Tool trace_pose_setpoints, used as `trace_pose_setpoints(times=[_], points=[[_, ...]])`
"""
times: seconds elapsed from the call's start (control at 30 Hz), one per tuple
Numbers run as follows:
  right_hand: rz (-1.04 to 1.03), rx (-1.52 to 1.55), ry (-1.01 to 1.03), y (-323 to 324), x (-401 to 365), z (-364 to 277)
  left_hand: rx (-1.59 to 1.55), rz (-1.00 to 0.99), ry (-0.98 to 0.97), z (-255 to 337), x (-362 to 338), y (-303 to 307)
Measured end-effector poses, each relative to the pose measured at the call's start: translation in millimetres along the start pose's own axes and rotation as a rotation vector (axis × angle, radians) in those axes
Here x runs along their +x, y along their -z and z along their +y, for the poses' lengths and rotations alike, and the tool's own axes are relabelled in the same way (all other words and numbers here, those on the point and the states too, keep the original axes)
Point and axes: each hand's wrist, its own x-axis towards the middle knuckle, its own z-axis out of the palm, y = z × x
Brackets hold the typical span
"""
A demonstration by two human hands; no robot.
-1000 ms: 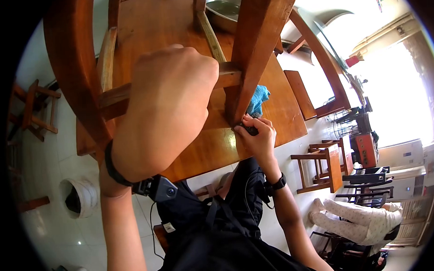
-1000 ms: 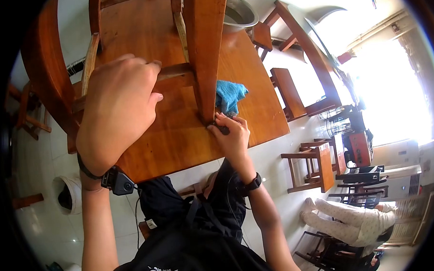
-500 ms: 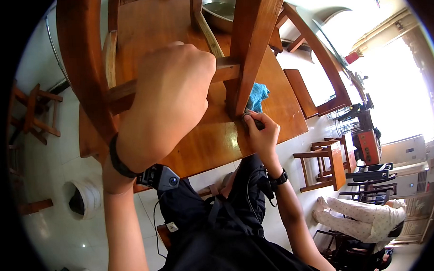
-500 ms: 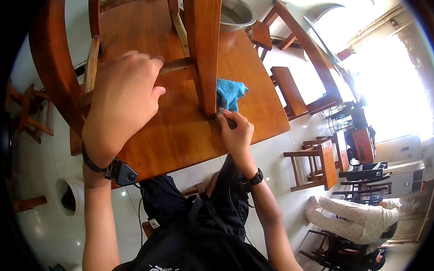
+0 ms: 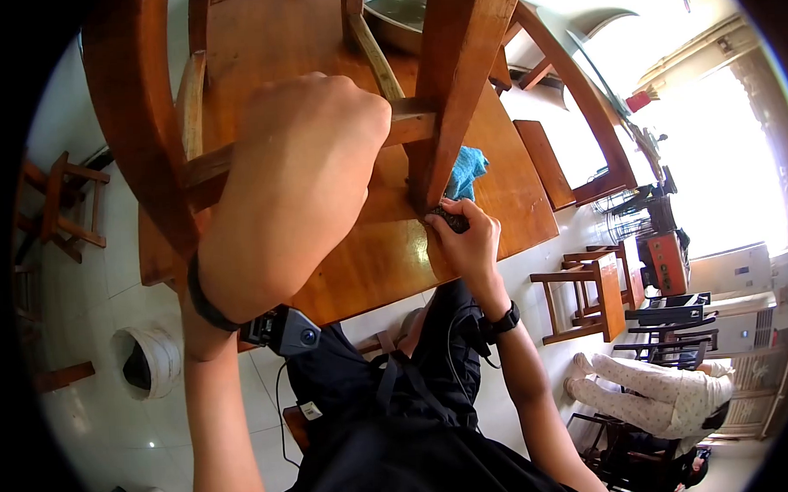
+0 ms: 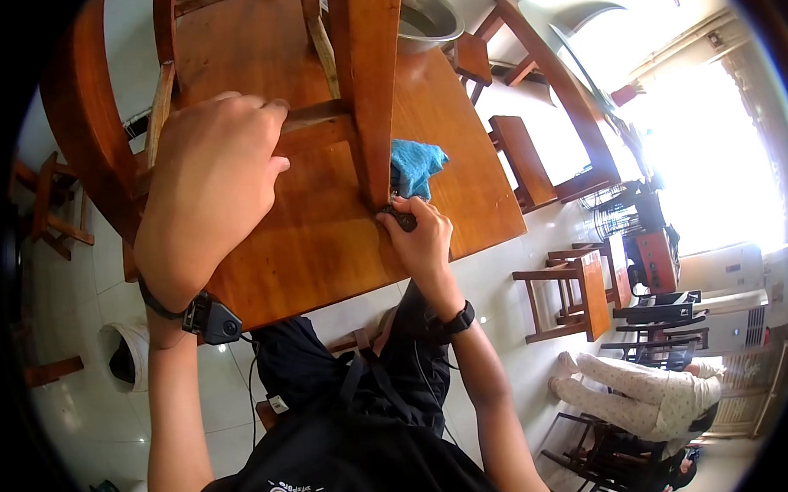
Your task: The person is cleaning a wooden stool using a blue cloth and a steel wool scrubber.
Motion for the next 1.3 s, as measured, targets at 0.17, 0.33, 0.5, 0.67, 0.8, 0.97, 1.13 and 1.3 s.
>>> trace_pose_setpoints(times=[0.17, 0.33, 0.5, 0.67, 0.8, 0.97, 1.13, 1.3], points=[[0.015, 0.019, -0.024, -0.6, -0.6, 5.6, 0.007, 0.017, -0.023, -2.6, -0.2, -1.0], [-0.023, 0.281, -0.17, 5.6, 6.1, 22.8, -0.011, 0.032, -0.013, -3.4, 0.1, 0.6], [-0.084, 0.319, -0.008, 4.9, 6.1, 9.0, -0.018, 0.034, 0.0, -3.0, -2.9, -1.2], [-0.075, 0.138, 0.067, 1.9, 6.7, 6.9, 0.05, -0.057, 0.069, 4.0, -4.1, 2.2], [-0.098, 0.08, 0.082, 8.2, 12.1, 9.4, 0.015, -0.007, 0.033, 1.5, -4.6, 0.9], [-0.253, 0.288, -0.087, 12.3, 23.7, 38.7, 0.035, 0.018, 0.009, -1.8, -6.4, 1.8], [-0.241, 0.767, -0.215, 11.5, 21.6, 30.5, 0.025, 0.002, 0.036, -1.8, -5.3, -0.1], [-0.193, 0.623, -0.115, -1.8, 12.4, 23.0, 0.034, -0.019, 0.029, -1.0, -2.4, -1.4]])
